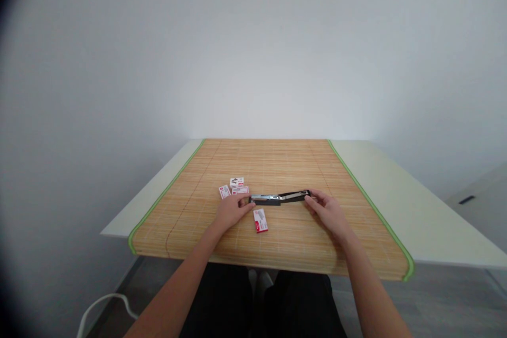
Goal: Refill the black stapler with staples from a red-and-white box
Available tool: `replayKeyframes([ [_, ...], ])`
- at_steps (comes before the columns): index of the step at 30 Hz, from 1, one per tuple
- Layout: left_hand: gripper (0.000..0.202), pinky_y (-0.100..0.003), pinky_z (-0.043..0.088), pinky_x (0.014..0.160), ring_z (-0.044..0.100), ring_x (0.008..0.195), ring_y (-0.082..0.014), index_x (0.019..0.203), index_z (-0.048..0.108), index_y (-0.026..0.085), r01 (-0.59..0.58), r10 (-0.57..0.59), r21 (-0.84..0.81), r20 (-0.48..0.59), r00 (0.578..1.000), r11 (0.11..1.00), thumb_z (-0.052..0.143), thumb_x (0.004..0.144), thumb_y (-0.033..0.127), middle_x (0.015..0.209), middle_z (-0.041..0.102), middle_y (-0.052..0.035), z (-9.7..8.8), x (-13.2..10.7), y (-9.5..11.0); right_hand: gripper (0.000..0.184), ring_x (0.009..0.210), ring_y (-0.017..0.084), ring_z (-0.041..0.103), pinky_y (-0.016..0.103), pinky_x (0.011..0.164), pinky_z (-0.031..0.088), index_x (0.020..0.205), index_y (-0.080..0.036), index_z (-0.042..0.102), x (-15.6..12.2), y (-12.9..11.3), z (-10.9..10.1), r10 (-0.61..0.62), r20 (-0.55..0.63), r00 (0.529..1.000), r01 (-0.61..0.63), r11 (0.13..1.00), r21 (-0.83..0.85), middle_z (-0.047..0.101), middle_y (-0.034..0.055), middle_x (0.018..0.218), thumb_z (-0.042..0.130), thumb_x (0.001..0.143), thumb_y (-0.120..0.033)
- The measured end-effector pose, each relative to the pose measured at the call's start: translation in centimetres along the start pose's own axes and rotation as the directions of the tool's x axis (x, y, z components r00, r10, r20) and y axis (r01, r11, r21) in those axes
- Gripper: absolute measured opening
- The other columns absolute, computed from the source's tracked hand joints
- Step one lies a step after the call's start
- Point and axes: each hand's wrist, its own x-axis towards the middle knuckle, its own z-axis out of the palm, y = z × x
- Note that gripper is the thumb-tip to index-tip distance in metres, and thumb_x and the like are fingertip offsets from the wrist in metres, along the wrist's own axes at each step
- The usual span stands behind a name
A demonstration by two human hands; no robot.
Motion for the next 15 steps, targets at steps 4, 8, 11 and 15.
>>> replayKeyframes([
  [4, 0.042, -0.028, 0.04, 0.066, 0.06, 0.07, -0.017, 0.128, 0.07, 0.029, -0.018, 0.017, -0.044, -0.032, 0.999, 0.999, 0.066, 0.089, 0.046, 0.075, 0.066, 0.0015, -0.1, -0.9, -0.2, 0.062, 0.082, 0.021, 0.065, 0.036, 0.072, 0.052, 0.13, -0.021, 0.064, -1.6, -0.6, 0.7, -0.063, -0.227, 0.972, 0.037, 0.992, -0.117, 0.074, 0.0096, 0.104, 0.063, 0.086, -0.064],
  [8, 0.045, -0.031, 0.049, 0.075, 0.063, 0.077, -0.0182, 0.137, 0.063, 0.027, -0.07, 0.062, -0.12, -0.072, 0.995, 0.99, 0.061, 0.093, 0.039, 0.084, 0.067, -0.0004, -0.6, -3.2, 0.4, 0.045, 0.096, 0.025, 0.065, 0.04, 0.081, 0.052, 0.119, -0.022, 0.066, -5.7, -1.5, 3.0, -0.245, -0.462, 0.852, 0.1, 0.943, -0.316, 0.072, 0.0125, 0.112, 0.042, 0.101, -0.055],
  [11, 0.045, -0.039, 0.048, 0.101, 0.062, 0.111, -0.0224, 0.133, 0.065, 0.03, -0.304, 0.301, -0.127, -0.045, 0.953, 0.944, 0.065, 0.089, 0.026, 0.116, 0.068, -0.0045, -1.1, -4.8, 2.1, 0.031, 0.103, 0.026, 0.064, 0.044, 0.092, 0.052, 0.112, -0.026, 0.068, -8.1, -2.2, 5.3, -0.351, -0.083, 0.933, 0.286, 0.859, -0.425, 0.072, 0.0097, 0.11, 0.05, 0.1, -0.048],
  [15, 0.06, -0.046, 0.037, 0.118, 0.052, 0.131, -0.0249, 0.138, 0.06, 0.034, -0.484, 0.493, -0.107, 0.079, 0.867, 0.868, 0.065, 0.082, 0.013, 0.141, 0.059, -0.0021, -1.3, -5.4, 4.0, 0.028, 0.116, 0.027, 0.062, 0.048, 0.103, 0.05, 0.119, -0.031, 0.069, -8.6, -2.6, 6.9, -0.429, 0.181, 0.885, 0.461, 0.754, -0.468, 0.07, 0.0077, 0.121, 0.053, 0.1, -0.042],
])
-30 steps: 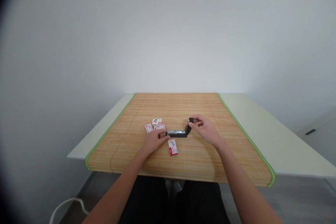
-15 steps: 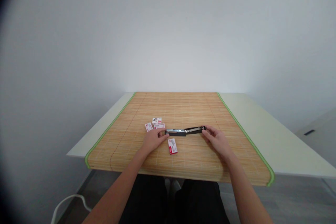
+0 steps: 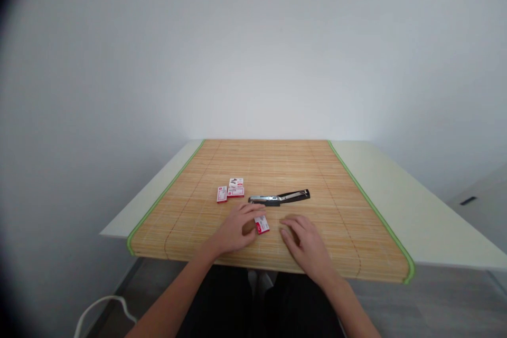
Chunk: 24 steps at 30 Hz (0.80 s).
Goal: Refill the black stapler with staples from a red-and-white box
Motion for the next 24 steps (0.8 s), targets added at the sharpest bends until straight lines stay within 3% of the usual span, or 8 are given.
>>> replayKeyframes([
  [6, 0.036, -0.044, 0.045, 0.107, 0.057, 0.117, -0.026, 0.122, 0.068, 0.029, 0.107, -0.105, 0.039, -0.032, 0.994, 0.994, 0.07, 0.086, 0.026, 0.12, 0.064, -0.0054, 0.1, 0.0, -0.3, 0.036, 0.131, 0.025, 0.057, 0.047, 0.113, 0.048, 0.136, -0.036, 0.064, 0.8, 1.5, -0.9, -0.103, 0.186, 0.977, 0.107, 0.994, -0.015, 0.061, 0.0053, 0.142, 0.05, 0.102, -0.04],
  [12, 0.032, -0.042, 0.044, 0.105, 0.057, 0.115, -0.0267, 0.116, 0.07, 0.029, 0.2, -0.2, 0.0, 0.004, 0.98, 0.98, 0.074, 0.086, 0.04, 0.119, 0.064, -0.0058, -0.2, -0.2, -0.9, 0.046, 0.149, 0.028, 0.04, 0.053, 0.125, 0.033, 0.148, -0.042, 0.05, 2.0, 2.7, -3.4, -0.211, 0.424, 0.881, 0.241, 0.97, -0.019, 0.04, -0.0018, 0.163, 0.049, 0.103, -0.037],
  [17, 0.039, -0.041, 0.043, 0.104, 0.056, 0.117, -0.027, 0.118, 0.072, 0.032, 0.217, -0.216, -0.021, 0.04, 0.976, 0.976, 0.079, 0.082, 0.046, 0.12, 0.065, -0.0046, -0.1, 0.0, -1.3, 0.045, 0.151, 0.026, 0.037, 0.052, 0.129, 0.025, 0.146, -0.043, 0.052, 3.1, 2.5, -4.2, -0.27, 0.454, 0.849, 0.273, 0.96, 0.06, 0.036, -0.0059, 0.164, 0.053, 0.101, -0.035],
  [24, 0.041, -0.042, 0.04, 0.106, 0.056, 0.118, -0.0274, 0.119, 0.073, 0.036, 0.173, -0.172, -0.002, 0.088, 0.981, 0.985, 0.079, 0.081, 0.05, 0.119, 0.067, -0.002, -0.2, 0.4, -1.3, 0.042, 0.154, 0.025, 0.031, 0.054, 0.13, 0.016, 0.143, -0.041, 0.057, 4.2, 1.9, -3.5, -0.358, 0.517, 0.777, 0.37, 0.925, 0.086, 0.031, -0.0043, 0.166, 0.056, 0.1, -0.036],
])
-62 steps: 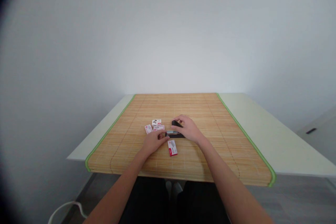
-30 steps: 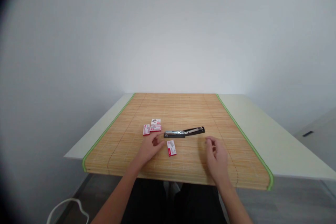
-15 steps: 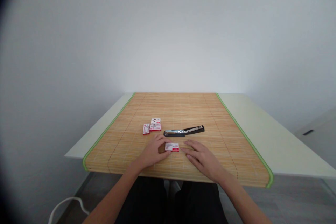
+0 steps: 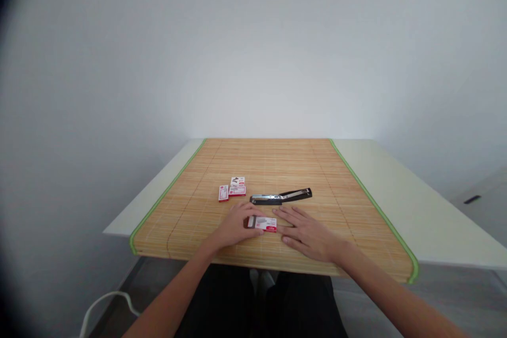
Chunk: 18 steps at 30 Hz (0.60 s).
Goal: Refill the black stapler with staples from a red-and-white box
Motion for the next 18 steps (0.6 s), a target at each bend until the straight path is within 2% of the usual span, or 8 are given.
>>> replayKeyframes([
  [3, 0.039, -0.042, 0.04, 0.104, 0.056, 0.117, -0.0273, 0.118, 0.074, 0.038, -0.004, 0.004, 0.007, 0.016, 1.0, 1.0, 0.079, 0.081, 0.049, 0.119, 0.068, -0.0014, 0.1, 0.2, 0.1, 0.038, 0.153, 0.024, 0.034, 0.052, 0.13, 0.017, 0.136, -0.039, 0.064, 0.8, 0.0, 0.0, -0.026, -0.009, 1.0, 0.026, 0.999, 0.037, 0.036, -0.0038, 0.164, 0.059, 0.099, -0.038],
  [7, 0.041, -0.043, 0.04, 0.104, 0.055, 0.116, -0.0284, 0.119, 0.073, 0.038, 0.009, -0.01, 0.02, 0.016, 1.0, 1.0, 0.08, 0.08, 0.05, 0.118, 0.068, -0.0024, 0.2, 0.3, 0.2, 0.04, 0.15, 0.024, 0.038, 0.051, 0.13, 0.02, 0.136, -0.04, 0.064, 1.7, -0.2, -0.6, -0.026, -0.016, 1.0, 0.027, 0.995, 0.092, 0.044, -0.0043, 0.16, 0.062, 0.096, -0.039],
  [11, 0.042, -0.043, 0.04, 0.104, 0.055, 0.116, -0.0283, 0.118, 0.073, 0.036, 0.015, -0.015, 0.004, -0.009, 1.0, 1.0, 0.08, 0.08, 0.05, 0.116, 0.068, -0.0029, 0.4, 0.2, 0.1, 0.038, 0.148, 0.025, 0.042, 0.051, 0.128, 0.026, 0.134, -0.039, 0.066, 1.3, -0.2, -1.2, -0.017, 0.015, 1.0, 0.015, 0.994, 0.111, 0.049, -0.004, 0.157, 0.059, 0.097, -0.04],
  [13, 0.042, -0.043, 0.041, 0.104, 0.056, 0.116, -0.0286, 0.116, 0.074, 0.033, 0.031, -0.031, -0.011, -0.034, 0.999, 0.999, 0.081, 0.079, 0.051, 0.115, 0.068, -0.0043, 0.4, 0.2, 0.1, 0.037, 0.14, 0.026, 0.051, 0.05, 0.123, 0.036, 0.132, -0.037, 0.068, 0.7, 0.1, -1.2, 0.039, -0.002, 0.999, -0.038, 0.994, 0.105, 0.057, -0.0012, 0.15, 0.055, 0.098, -0.041],
  [15, 0.043, -0.043, 0.042, 0.104, 0.057, 0.116, -0.0287, 0.115, 0.075, 0.031, 0.044, -0.045, -0.034, -0.054, 0.998, 0.998, 0.082, 0.078, 0.052, 0.115, 0.068, -0.0054, 0.5, 0.2, 0.2, 0.036, 0.126, 0.027, 0.062, 0.048, 0.112, 0.048, 0.127, -0.034, 0.072, 0.4, 0.5, -1.1, 0.148, -0.085, 0.985, -0.142, 0.987, 0.079, 0.069, 0.0034, 0.135, 0.05, 0.099, -0.044],
  [18, 0.047, -0.042, 0.044, 0.101, 0.059, 0.114, -0.0282, 0.115, 0.074, 0.029, 0.064, -0.074, -0.102, -0.095, 0.993, 0.993, 0.083, 0.075, 0.053, 0.114, 0.069, -0.0062, 0.7, 0.3, 0.2, 0.04, 0.099, 0.027, 0.069, 0.044, 0.091, 0.054, 0.114, -0.031, 0.077, 1.5, 0.7, -0.9, 0.312, -0.275, 0.91, -0.314, 0.949, 0.036, 0.077, 0.0077, 0.106, 0.045, 0.1, -0.05],
])
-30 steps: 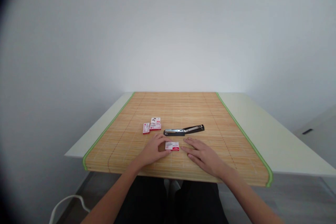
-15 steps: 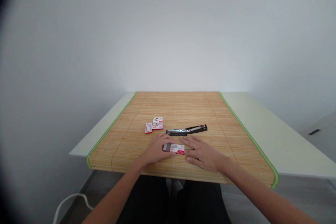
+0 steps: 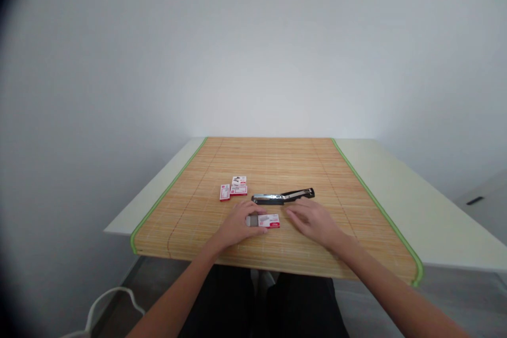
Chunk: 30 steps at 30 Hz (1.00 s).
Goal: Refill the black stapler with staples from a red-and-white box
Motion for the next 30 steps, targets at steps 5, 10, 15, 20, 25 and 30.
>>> replayKeyframes([
  [5, 0.033, -0.03, 0.049, 0.075, 0.062, 0.081, -0.0183, 0.106, 0.073, 0.021, 0.147, -0.163, -0.115, -0.14, 0.977, 0.982, 0.059, 0.096, 0.05, 0.095, 0.071, -0.0053, 0.1, 0.2, -1.2, 0.041, 0.075, 0.021, 0.066, 0.032, 0.071, 0.047, 0.101, -0.027, 0.079, 4.7, -2.0, 1.0, 0.15, -0.074, 0.986, -0.145, 0.987, 0.076, 0.078, 0.0047, 0.091, 0.045, 0.1, -0.049],
  [10, 0.033, -0.035, 0.047, 0.091, 0.062, 0.098, -0.0212, 0.112, 0.073, 0.022, 0.201, -0.177, 0.025, -0.374, 0.91, 0.979, 0.047, 0.103, 0.041, 0.106, 0.07, -0.0074, 0.1, 0.2, -2.9, 0.043, 0.061, 0.018, 0.058, 0.028, 0.06, 0.035, 0.078, -0.024, 0.077, 7.9, -3.2, 1.9, 0.204, 0.015, 0.979, -0.204, 0.979, -0.004, 0.07, 0.002, 0.066, 0.049, 0.098, -0.049],
  [15, 0.041, -0.036, 0.042, 0.092, 0.06, 0.101, -0.0237, 0.116, 0.074, 0.027, 0.246, -0.179, 0.176, -0.327, 0.928, 0.953, 0.039, 0.107, 0.046, 0.099, 0.068, -0.0073, 0.6, 0.5, -3.2, 0.045, 0.056, 0.016, 0.054, 0.028, 0.057, 0.03, 0.065, -0.023, 0.072, 8.2, -3.1, 2.8, 0.218, 0.014, 0.976, -0.218, 0.976, -0.016, 0.065, 0.0019, 0.06, 0.052, 0.096, -0.049],
  [20, 0.042, -0.036, 0.04, 0.087, 0.058, 0.097, -0.0239, 0.112, 0.075, 0.029, 0.255, -0.173, 0.224, -0.33, 0.928, 0.941, 0.04, 0.106, 0.05, 0.097, 0.067, -0.0069, 0.8, 0.6, -3.1, 0.045, 0.056, 0.017, 0.055, 0.029, 0.057, 0.032, 0.067, -0.022, 0.074, 8.4, -3.0, 4.0, 0.258, -0.018, 0.966, -0.258, 0.966, 0.009, 0.066, 0.0029, 0.059, 0.051, 0.095, -0.049],
  [25, 0.042, -0.036, 0.039, 0.087, 0.058, 0.098, -0.0234, 0.107, 0.076, 0.028, 0.241, -0.16, 0.22, -0.329, 0.931, 0.945, 0.039, 0.107, 0.048, 0.098, 0.067, -0.0065, 0.8, 0.5, -3.0, 0.044, 0.063, 0.02, 0.062, 0.029, 0.059, 0.039, 0.084, -0.021, 0.081, 8.6, -2.8, 4.9, 0.312, -0.057, 0.948, -0.308, 0.949, 0.067, 0.071, 0.0039, 0.062, 0.049, 0.096, -0.048],
  [30, 0.041, -0.036, 0.039, 0.087, 0.057, 0.099, -0.0232, 0.105, 0.076, 0.027, 0.235, -0.152, 0.225, -0.333, 0.931, 0.945, 0.039, 0.107, 0.045, 0.097, 0.066, -0.0064, 0.7, 0.5, -2.8, 0.042, 0.065, 0.019, 0.063, 0.029, 0.061, 0.038, 0.082, -0.021, 0.081, 8.2, -3.2, 5.0, 0.36, -0.104, 0.927, -0.351, 0.932, 0.093, 0.075, 0.0056, 0.07, 0.052, 0.094, -0.049],
])
